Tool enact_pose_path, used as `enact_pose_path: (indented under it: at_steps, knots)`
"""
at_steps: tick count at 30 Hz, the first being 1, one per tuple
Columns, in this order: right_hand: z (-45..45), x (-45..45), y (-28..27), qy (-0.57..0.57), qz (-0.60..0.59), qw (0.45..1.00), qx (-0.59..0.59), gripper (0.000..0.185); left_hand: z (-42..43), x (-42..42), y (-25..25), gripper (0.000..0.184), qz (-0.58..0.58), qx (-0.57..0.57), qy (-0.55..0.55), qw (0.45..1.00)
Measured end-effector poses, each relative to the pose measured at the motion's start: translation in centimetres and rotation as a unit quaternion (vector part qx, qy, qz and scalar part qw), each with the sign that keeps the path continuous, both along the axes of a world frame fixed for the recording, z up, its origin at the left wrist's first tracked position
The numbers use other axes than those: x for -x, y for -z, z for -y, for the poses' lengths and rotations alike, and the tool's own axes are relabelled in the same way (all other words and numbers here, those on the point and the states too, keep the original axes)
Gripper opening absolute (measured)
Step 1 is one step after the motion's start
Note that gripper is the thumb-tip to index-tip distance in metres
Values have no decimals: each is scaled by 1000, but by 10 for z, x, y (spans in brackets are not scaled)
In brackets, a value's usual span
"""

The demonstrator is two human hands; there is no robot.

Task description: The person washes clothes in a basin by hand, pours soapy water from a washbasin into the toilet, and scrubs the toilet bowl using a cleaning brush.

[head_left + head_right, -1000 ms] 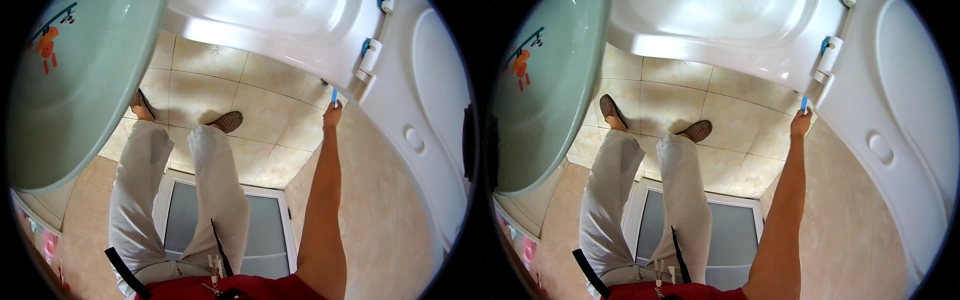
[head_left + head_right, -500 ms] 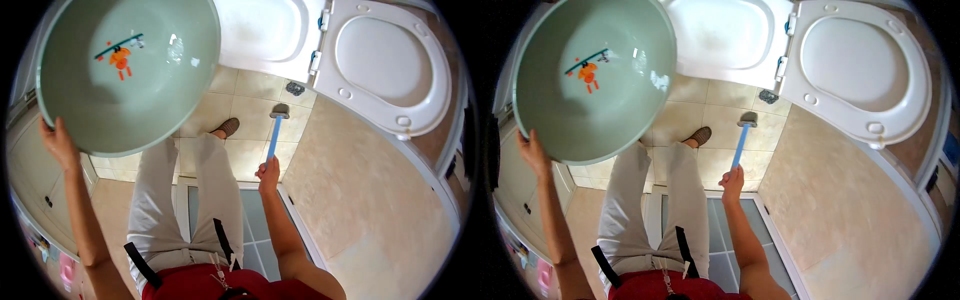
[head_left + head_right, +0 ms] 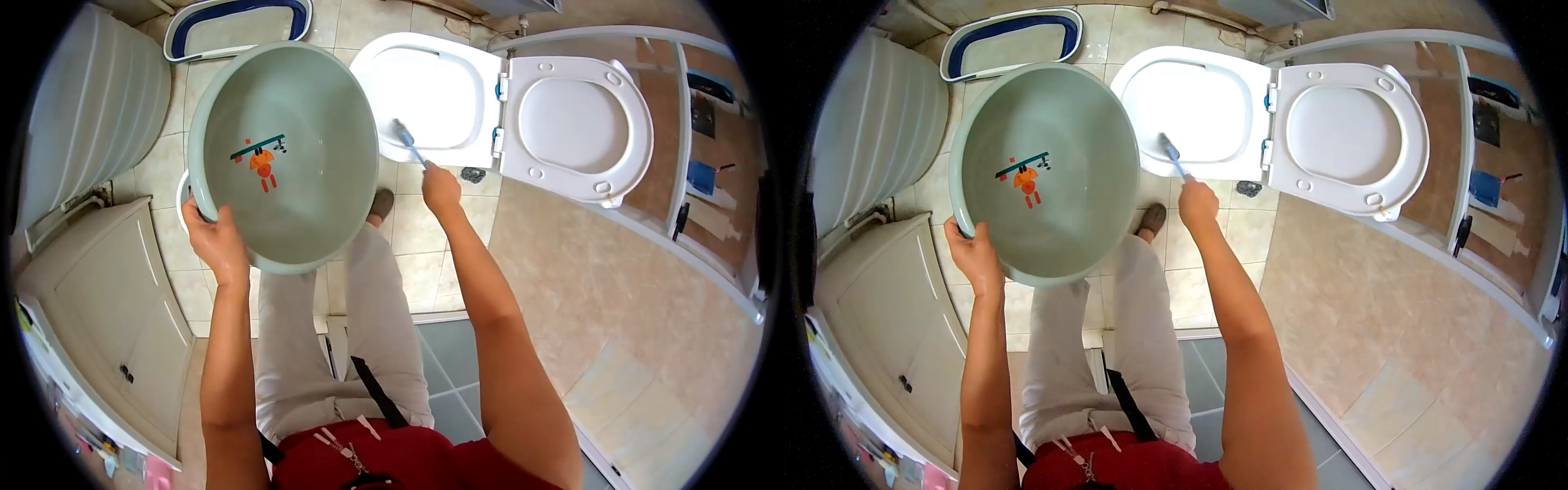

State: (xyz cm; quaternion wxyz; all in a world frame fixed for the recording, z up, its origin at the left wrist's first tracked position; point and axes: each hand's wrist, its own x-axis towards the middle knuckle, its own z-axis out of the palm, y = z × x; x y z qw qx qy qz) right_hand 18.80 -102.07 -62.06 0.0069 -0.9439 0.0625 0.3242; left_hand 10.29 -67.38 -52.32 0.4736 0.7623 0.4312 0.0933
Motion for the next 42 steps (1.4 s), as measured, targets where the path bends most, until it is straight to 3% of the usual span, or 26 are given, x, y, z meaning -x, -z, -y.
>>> enact_pose_path:
  at_steps: [3, 7, 9, 13, 16, 18, 21, 22, 23, 27, 30, 33, 35, 36, 37, 39, 40, 42]
  knots:
    - [-30, -36, 35, -85, -44, 995, 42, 23, -9, -7, 6, 24, 27, 29, -2, 999]
    - [-41, -90, 100, 3, -43, 998, 47, 25, -13, -23, 28, 22, 18, 62, -6, 998]
    - [-22, -102, 131, 45, -23, 997, 53, 26, -7, -20, 8, 24, 80, 57, 10, 995]
    - [29, -149, 180, 170, 8, 983, 66, 27, 1, -29, -2, 22, 6, 23, -15, 1000]
    - [106, -173, 275, 258, -114, 959, 21, 23, 5, -31, 2, 21, -18, 19, -37, 999]
    - [103, -153, 274, 19, -126, 990, 54, 24, 6, -34, 0, 20, -37, 21, -42, 998]
    - [88, -114, 227, -228, 51, 972, -19, 22, 6, -38, 1, 19, -35, 16, -56, 998]
    - [62, -104, 187, -100, -21, 994, -33, 23, 8, -40, -1, 18, -36, 15, -53, 998]
    - [41, -92, 151, -62, -59, 995, -47, 23, 10, -41, -3, 18, -35, 13, -51, 998]
    - [-16, -72, 55, -35, -139, 987, -77, 33, 12, -43, -4, 18, -46, 6, -50, 998]
    - [-7, -88, 92, 16, -71, 992, -106, 26, 17, -48, -10, 18, -51, -11, -41, 998]
    - [36, -125, 204, 70, -38, 996, -30, 25, 19, -46, -6, 18, -50, -28, -34, 998]
    - [84, -140, 262, 77, 1, 996, -47, 24, 18, -44, -4, 18, -49, -11, -45, 998]
    - [93, -156, 279, 317, -27, 943, -99, 23, 16, -43, -3, 19, -49, -2, -52, 997]
    - [96, -163, 289, 538, -54, 829, -143, 21, 15, -44, -3, 19, -51, -3, -53, 997]
    - [83, -159, 251, 324, -157, 930, -74, 21, 16, -44, -7, 19, -60, 1, -52, 997]
    - [78, -156, 246, 59, -225, 972, -17, 21, 17, -45, -7, 19, -62, -5, -49, 997]
    - [69, -137, 231, -107, -174, 979, 2, 22, 18, -48, -7, 17, -58, -17, -43, 997]
